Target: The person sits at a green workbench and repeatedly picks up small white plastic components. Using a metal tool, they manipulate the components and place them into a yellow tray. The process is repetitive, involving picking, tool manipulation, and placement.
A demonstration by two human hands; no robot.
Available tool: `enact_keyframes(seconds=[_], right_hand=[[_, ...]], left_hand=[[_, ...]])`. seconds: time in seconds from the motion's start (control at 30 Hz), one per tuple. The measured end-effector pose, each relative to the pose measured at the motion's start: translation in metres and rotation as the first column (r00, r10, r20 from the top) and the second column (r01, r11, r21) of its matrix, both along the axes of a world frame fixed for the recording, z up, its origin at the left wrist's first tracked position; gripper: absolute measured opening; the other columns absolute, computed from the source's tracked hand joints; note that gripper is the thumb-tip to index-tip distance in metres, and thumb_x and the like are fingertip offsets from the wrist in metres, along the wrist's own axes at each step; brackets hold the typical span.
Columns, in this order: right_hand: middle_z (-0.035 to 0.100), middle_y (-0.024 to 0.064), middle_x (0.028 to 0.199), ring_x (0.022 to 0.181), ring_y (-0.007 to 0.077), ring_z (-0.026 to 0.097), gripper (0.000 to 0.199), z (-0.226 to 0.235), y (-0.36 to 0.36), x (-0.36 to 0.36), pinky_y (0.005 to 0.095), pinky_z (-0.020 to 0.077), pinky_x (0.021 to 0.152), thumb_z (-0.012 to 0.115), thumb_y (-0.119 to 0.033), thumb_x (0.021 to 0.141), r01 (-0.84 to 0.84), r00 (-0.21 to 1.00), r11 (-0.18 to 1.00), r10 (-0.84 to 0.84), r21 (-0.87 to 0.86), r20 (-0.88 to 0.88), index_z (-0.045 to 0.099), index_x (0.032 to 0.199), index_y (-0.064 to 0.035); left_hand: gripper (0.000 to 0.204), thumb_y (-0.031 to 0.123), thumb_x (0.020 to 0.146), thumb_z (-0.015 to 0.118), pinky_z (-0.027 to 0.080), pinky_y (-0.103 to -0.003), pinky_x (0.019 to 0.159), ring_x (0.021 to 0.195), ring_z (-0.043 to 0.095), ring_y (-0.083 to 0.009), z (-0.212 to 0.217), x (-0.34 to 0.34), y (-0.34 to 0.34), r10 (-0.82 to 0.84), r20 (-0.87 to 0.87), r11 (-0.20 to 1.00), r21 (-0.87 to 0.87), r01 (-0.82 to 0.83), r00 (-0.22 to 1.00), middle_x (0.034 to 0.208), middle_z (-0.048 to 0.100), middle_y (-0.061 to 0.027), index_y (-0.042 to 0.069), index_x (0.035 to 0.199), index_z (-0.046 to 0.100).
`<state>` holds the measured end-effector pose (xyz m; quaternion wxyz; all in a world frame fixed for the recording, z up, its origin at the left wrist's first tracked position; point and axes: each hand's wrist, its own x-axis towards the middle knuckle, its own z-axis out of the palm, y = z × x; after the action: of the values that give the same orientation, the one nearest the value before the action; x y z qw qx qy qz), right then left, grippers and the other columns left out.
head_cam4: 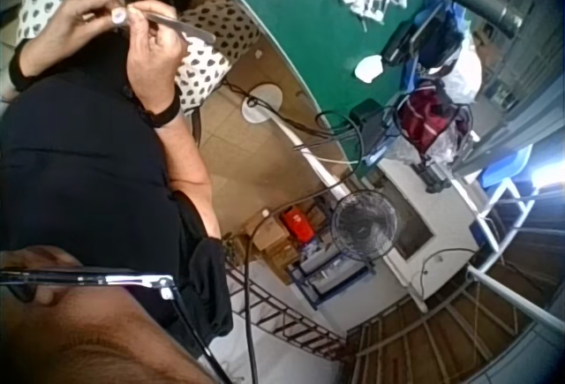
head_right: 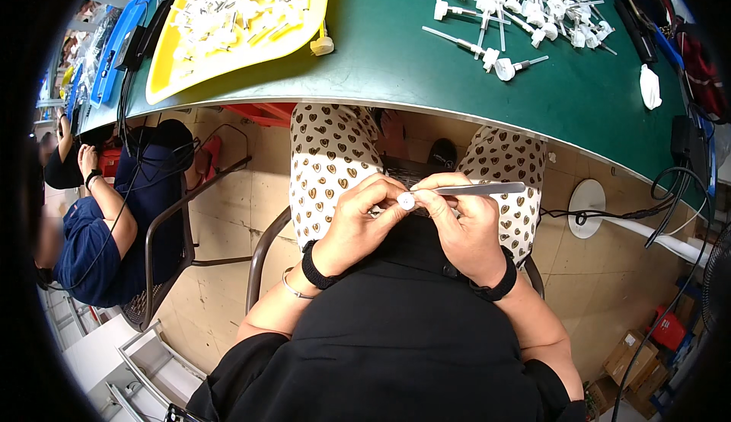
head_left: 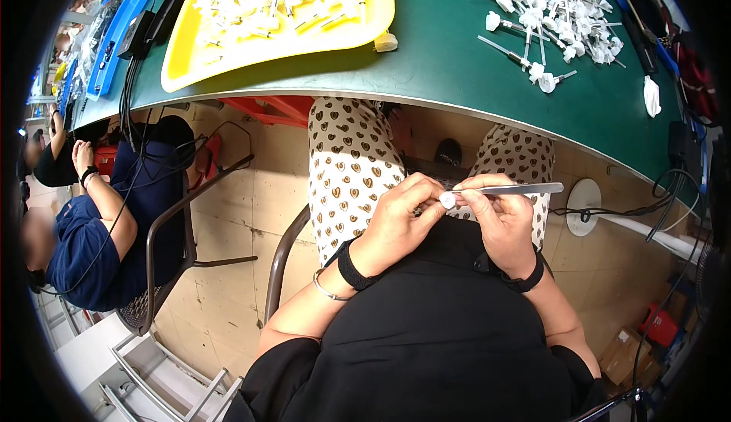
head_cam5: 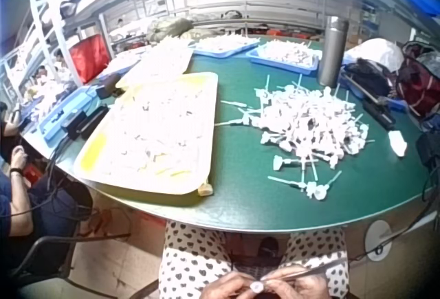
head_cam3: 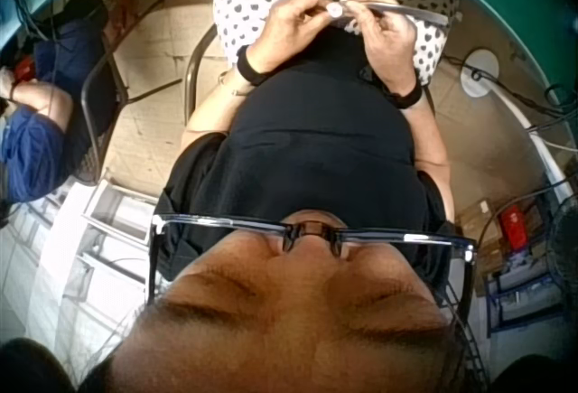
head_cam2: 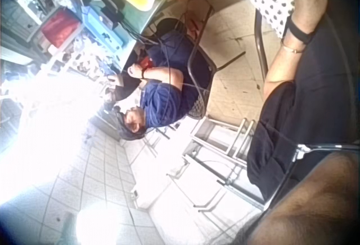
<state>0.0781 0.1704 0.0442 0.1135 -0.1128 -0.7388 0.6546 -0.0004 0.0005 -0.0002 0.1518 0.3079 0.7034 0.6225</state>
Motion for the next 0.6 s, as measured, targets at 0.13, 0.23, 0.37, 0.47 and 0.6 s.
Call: enact_keyframes(seconds=[0.13,0.23,0.37,0.47,0.6], right_hand=[[0.075,0.0079,0.095,0.083,0.0115,0.072,0.01,-0.0007,-0.0005,0.0,0.0249,0.0586,0.074,0.069,-0.003,0.103,0.003,1.0,1.0,-0.003,-0.015,0.002,0.07,0.108,0.0054],[0.075,0.0079,0.095,0.084,0.0118,0.073,0.009,-0.0002,-0.001,-0.0002,0.0252,0.0588,0.075,0.069,-0.003,0.103,0.002,1.0,1.0,-0.002,-0.022,0.003,0.07,0.107,0.0053],[0.075,0.0083,0.095,0.083,0.0116,0.072,0.009,-0.0004,-0.0008,-0.0002,0.0253,0.0587,0.074,0.069,-0.003,0.102,-0.004,1.0,1.0,0.004,0.01,0.004,0.07,0.107,0.0055],[0.075,0.0086,0.095,0.083,0.0116,0.072,0.009,-0.0023,0.0007,0.0012,0.0255,0.0587,0.074,0.069,-0.003,0.102,-0.007,1.0,1.0,0.007,0.024,0.016,0.07,0.106,0.0057],[0.075,0.0088,0.094,0.082,0.0122,0.072,0.009,-0.003,-0.0007,0.0016,0.0259,0.0587,0.073,0.068,-0.002,0.102,0.015,1.0,1.0,-0.015,-0.017,0.0,0.07,0.105,0.0058]], left_hand=[[0.011,-0.003,0.091,0.076,0.056,-0.032,0.067,0.078,0.068,-0.0219,-0.0006,0.0001,0.0,-0.001,0.002,1.0,-0.003,0.001,1.0,0.095,0.068,-0.0097,0.0,0.101,0.071],[0.012,-0.003,0.091,0.075,0.056,-0.032,0.067,0.078,0.068,-0.0216,-0.0004,0.0005,-0.0001,0.0,0.01,1.0,-0.001,0.0,1.0,0.095,0.068,-0.0095,0.0,0.101,0.072],[0.012,-0.004,0.091,0.075,0.055,-0.031,0.067,0.077,0.068,-0.021,0.0,0.0004,0.0001,-0.001,0.002,1.0,0.002,0.001,1.0,0.094,0.067,-0.0095,0.0,0.101,0.072],[0.012,-0.004,0.091,0.075,0.055,-0.031,0.066,0.076,0.068,-0.0202,-0.0004,0.0009,-0.0002,-0.003,0.011,1.0,0.004,0.003,1.0,0.094,0.067,-0.0095,0.0,0.101,0.072],[0.011,-0.003,0.091,0.075,0.055,-0.03,0.066,0.077,0.068,-0.0189,0.0001,0.0003,-0.0002,-0.012,0.017,1.0,0.008,0.012,1.0,0.094,0.067,-0.0093,-0.001,0.101,0.072]])
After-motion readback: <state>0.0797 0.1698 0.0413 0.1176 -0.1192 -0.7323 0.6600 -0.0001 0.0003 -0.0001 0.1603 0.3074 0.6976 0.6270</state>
